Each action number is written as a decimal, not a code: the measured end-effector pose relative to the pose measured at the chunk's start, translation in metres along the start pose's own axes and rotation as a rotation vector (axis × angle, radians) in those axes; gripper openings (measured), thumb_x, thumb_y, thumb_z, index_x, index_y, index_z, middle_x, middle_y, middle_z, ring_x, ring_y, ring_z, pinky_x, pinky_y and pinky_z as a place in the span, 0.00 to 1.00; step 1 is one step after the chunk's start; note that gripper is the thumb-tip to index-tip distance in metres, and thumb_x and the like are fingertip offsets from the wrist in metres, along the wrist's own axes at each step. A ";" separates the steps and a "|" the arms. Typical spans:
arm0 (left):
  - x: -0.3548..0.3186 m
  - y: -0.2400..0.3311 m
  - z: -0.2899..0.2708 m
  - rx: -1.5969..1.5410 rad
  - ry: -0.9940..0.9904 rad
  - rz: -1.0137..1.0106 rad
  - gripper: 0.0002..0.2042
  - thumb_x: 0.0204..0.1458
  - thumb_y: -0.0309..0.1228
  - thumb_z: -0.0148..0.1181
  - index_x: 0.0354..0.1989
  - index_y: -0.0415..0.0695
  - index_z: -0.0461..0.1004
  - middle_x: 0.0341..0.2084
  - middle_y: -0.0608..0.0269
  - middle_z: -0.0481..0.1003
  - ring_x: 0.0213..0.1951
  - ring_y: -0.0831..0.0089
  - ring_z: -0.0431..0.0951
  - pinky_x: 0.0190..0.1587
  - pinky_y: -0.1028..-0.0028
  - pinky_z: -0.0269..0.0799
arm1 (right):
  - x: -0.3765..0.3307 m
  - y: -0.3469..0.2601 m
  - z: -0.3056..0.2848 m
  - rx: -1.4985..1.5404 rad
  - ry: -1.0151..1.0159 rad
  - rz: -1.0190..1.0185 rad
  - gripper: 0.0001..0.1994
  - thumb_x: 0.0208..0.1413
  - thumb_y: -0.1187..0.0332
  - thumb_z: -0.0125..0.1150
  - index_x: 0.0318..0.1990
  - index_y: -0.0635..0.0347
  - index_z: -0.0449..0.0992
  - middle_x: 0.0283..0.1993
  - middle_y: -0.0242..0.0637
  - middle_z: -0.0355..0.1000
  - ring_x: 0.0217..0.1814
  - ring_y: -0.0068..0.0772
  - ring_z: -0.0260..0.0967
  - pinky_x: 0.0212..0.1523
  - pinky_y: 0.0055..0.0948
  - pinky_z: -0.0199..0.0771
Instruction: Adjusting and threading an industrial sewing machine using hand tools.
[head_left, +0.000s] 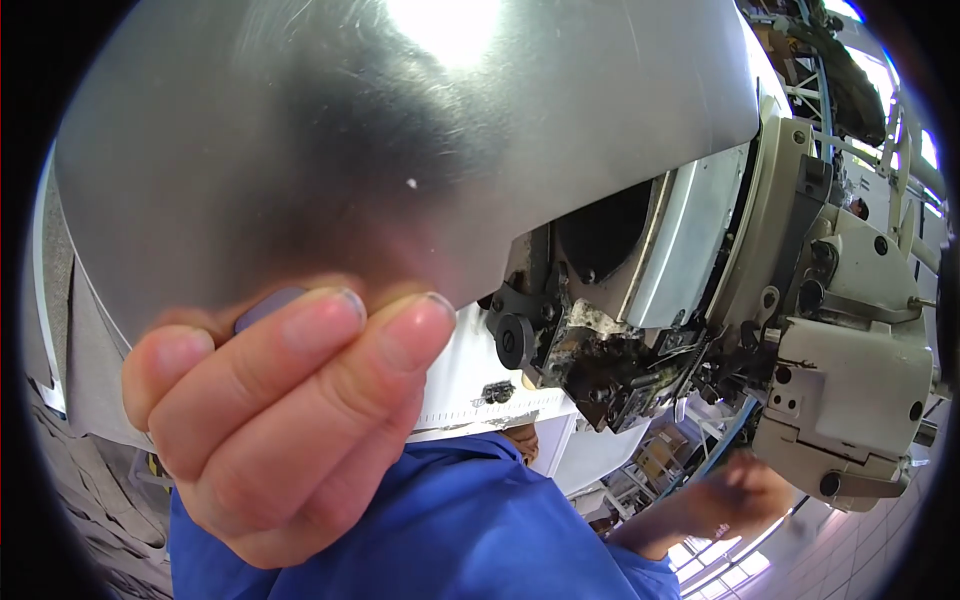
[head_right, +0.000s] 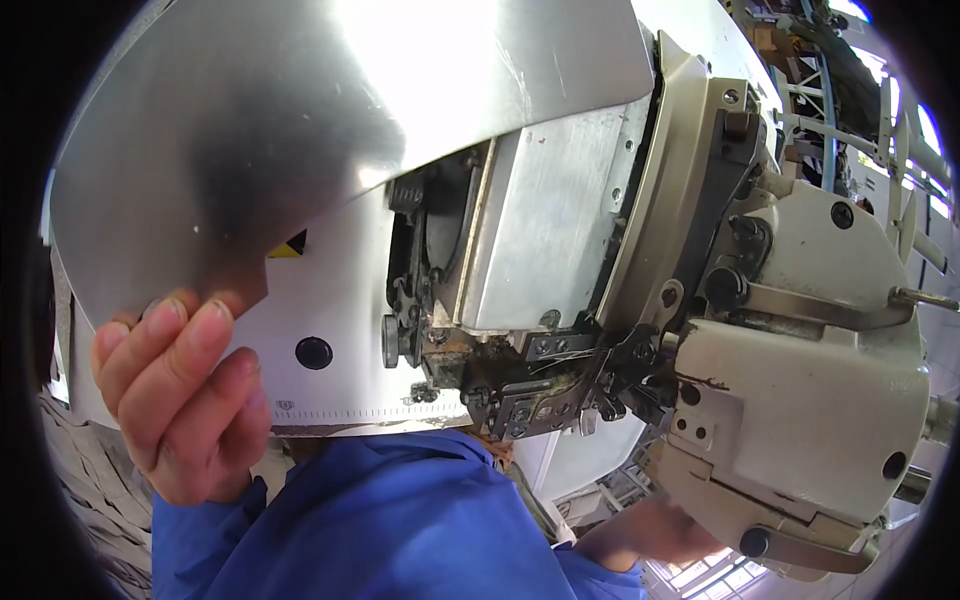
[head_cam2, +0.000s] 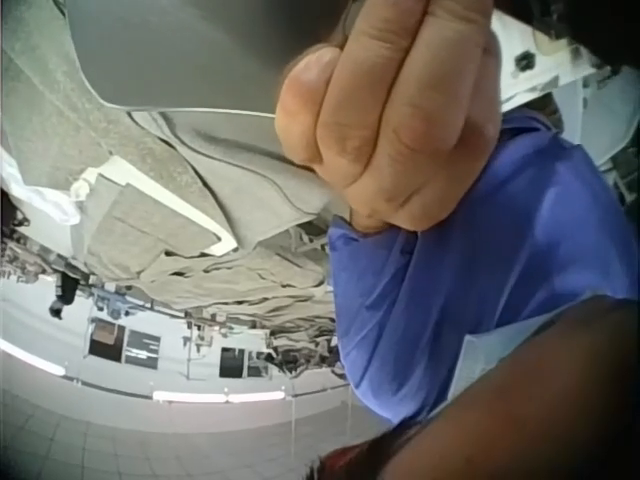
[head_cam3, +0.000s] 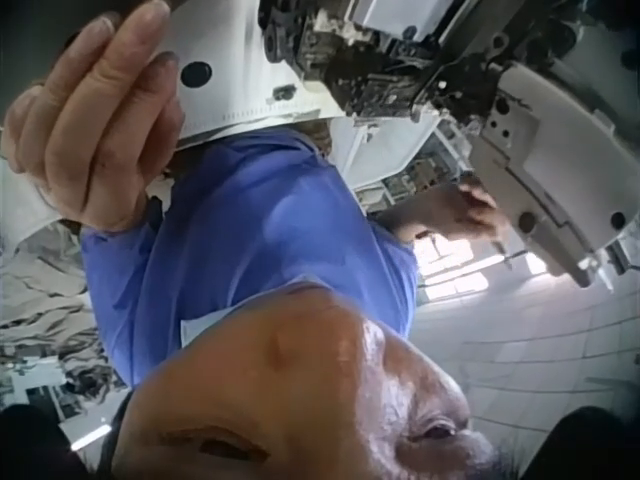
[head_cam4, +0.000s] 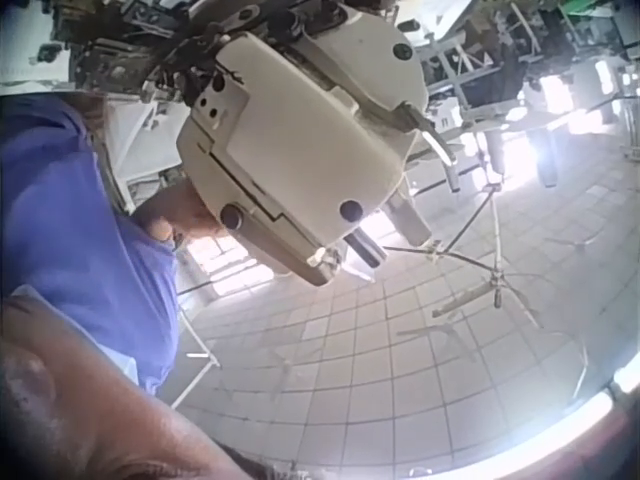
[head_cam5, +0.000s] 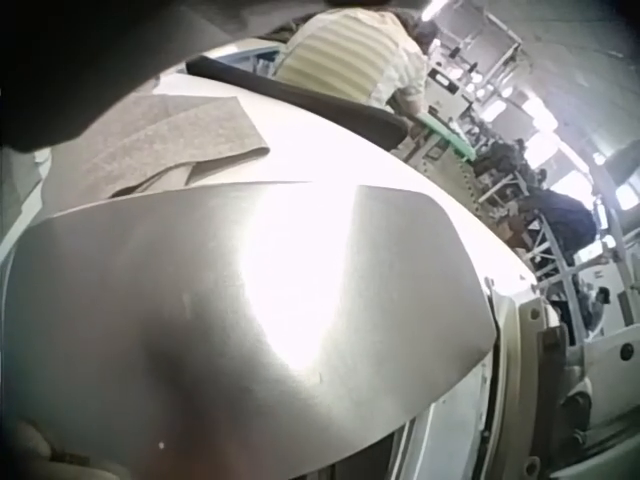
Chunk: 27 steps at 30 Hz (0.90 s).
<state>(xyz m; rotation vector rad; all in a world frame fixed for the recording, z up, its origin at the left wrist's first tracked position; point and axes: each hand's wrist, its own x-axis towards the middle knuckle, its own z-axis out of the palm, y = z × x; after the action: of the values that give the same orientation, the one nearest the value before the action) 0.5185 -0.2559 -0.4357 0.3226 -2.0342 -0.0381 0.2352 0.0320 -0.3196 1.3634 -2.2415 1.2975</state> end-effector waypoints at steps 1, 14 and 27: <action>0.000 0.000 0.001 0.007 0.005 0.001 0.06 0.53 0.28 0.57 0.34 0.40 0.76 0.41 0.53 0.79 0.49 0.58 0.76 0.57 0.61 0.65 | 0.002 0.029 -0.007 0.036 0.210 0.245 0.10 0.59 0.68 0.51 0.45 0.61 0.71 0.31 0.32 0.68 0.27 0.20 0.61 0.23 0.21 0.56; 0.001 0.004 -0.002 0.002 0.005 -0.025 0.05 0.51 0.26 0.57 0.34 0.40 0.76 0.41 0.52 0.78 0.48 0.57 0.76 0.52 0.61 0.67 | 0.090 0.173 0.026 -0.082 0.273 0.448 0.10 0.60 0.67 0.53 0.44 0.64 0.72 0.32 0.30 0.68 0.28 0.16 0.59 0.23 0.19 0.54; -0.003 0.007 -0.003 -0.006 0.019 -0.036 0.05 0.50 0.24 0.58 0.34 0.38 0.75 0.41 0.50 0.78 0.48 0.56 0.76 0.47 0.62 0.69 | 0.116 0.180 0.036 -0.149 0.168 0.366 0.10 0.59 0.67 0.55 0.42 0.64 0.75 0.32 0.30 0.70 0.28 0.15 0.60 0.25 0.19 0.57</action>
<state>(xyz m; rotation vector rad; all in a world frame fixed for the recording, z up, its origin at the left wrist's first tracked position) 0.5207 -0.2487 -0.4355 0.3545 -2.0090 -0.0633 0.0363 -0.0341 -0.3776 0.7865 -2.4853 1.2624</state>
